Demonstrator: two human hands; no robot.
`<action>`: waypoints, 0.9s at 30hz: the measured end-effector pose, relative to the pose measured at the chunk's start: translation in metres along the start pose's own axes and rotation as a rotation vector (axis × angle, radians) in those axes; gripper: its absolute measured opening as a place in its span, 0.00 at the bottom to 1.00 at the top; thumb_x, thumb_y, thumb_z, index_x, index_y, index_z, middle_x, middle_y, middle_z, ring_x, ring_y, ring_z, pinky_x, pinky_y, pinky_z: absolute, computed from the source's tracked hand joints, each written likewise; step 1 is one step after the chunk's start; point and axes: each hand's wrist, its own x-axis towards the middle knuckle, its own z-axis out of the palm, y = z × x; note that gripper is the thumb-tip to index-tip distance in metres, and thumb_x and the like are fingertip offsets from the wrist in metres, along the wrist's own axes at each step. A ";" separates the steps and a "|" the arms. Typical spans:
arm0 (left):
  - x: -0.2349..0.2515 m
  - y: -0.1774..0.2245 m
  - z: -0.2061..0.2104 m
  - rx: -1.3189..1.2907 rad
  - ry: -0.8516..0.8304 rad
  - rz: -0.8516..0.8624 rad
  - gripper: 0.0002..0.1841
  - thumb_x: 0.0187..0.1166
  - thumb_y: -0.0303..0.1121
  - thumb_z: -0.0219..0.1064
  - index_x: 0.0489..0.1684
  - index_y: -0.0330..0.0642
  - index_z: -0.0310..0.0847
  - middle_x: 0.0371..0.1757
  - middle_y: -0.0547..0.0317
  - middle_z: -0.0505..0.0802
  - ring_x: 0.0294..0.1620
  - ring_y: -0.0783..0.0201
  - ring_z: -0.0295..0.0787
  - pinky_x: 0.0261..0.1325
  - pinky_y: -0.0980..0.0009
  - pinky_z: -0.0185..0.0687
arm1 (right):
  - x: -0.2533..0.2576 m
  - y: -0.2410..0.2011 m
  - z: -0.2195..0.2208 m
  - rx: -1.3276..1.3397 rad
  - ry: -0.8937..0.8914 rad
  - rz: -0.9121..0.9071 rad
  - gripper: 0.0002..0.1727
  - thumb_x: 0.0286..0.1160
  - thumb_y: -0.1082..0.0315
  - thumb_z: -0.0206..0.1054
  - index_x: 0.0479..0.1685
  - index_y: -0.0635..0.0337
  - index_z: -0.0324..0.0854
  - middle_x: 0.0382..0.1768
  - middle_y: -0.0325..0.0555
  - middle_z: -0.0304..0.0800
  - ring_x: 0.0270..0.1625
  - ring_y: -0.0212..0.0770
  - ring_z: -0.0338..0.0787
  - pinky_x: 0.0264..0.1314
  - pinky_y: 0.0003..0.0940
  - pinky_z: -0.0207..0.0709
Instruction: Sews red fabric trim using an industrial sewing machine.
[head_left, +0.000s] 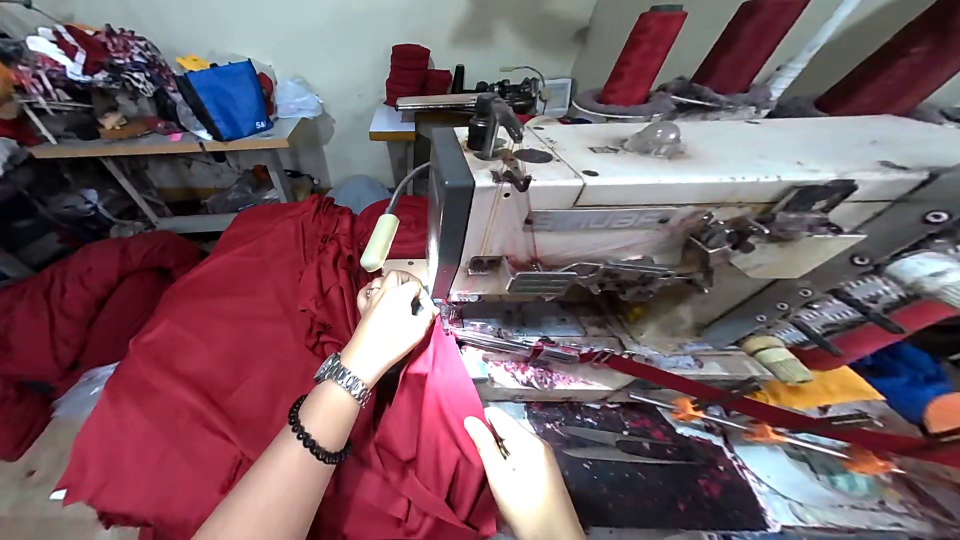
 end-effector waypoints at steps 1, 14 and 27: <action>0.002 0.000 0.000 -0.001 -0.010 -0.003 0.11 0.80 0.42 0.68 0.43 0.45 0.90 0.61 0.56 0.87 0.70 0.53 0.78 0.74 0.41 0.61 | 0.001 0.000 0.000 -0.005 0.002 0.003 0.16 0.79 0.61 0.63 0.26 0.61 0.85 0.17 0.41 0.80 0.21 0.34 0.80 0.27 0.32 0.74; 0.027 -0.007 -0.012 0.120 0.109 -0.063 0.15 0.79 0.42 0.70 0.58 0.48 0.89 0.74 0.45 0.84 0.82 0.40 0.71 0.87 0.28 0.38 | 0.006 -0.003 0.002 0.073 -0.119 0.129 0.17 0.81 0.57 0.62 0.30 0.59 0.87 0.20 0.37 0.81 0.23 0.31 0.80 0.29 0.32 0.75; -0.139 -0.068 -0.064 -0.223 -0.135 0.414 0.15 0.87 0.43 0.57 0.40 0.47 0.88 0.61 0.65 0.92 0.79 0.66 0.78 0.91 0.43 0.52 | 0.027 -0.022 -0.018 0.619 -0.138 0.231 0.13 0.69 0.69 0.72 0.52 0.59 0.82 0.31 0.34 0.86 0.21 0.23 0.78 0.20 0.17 0.72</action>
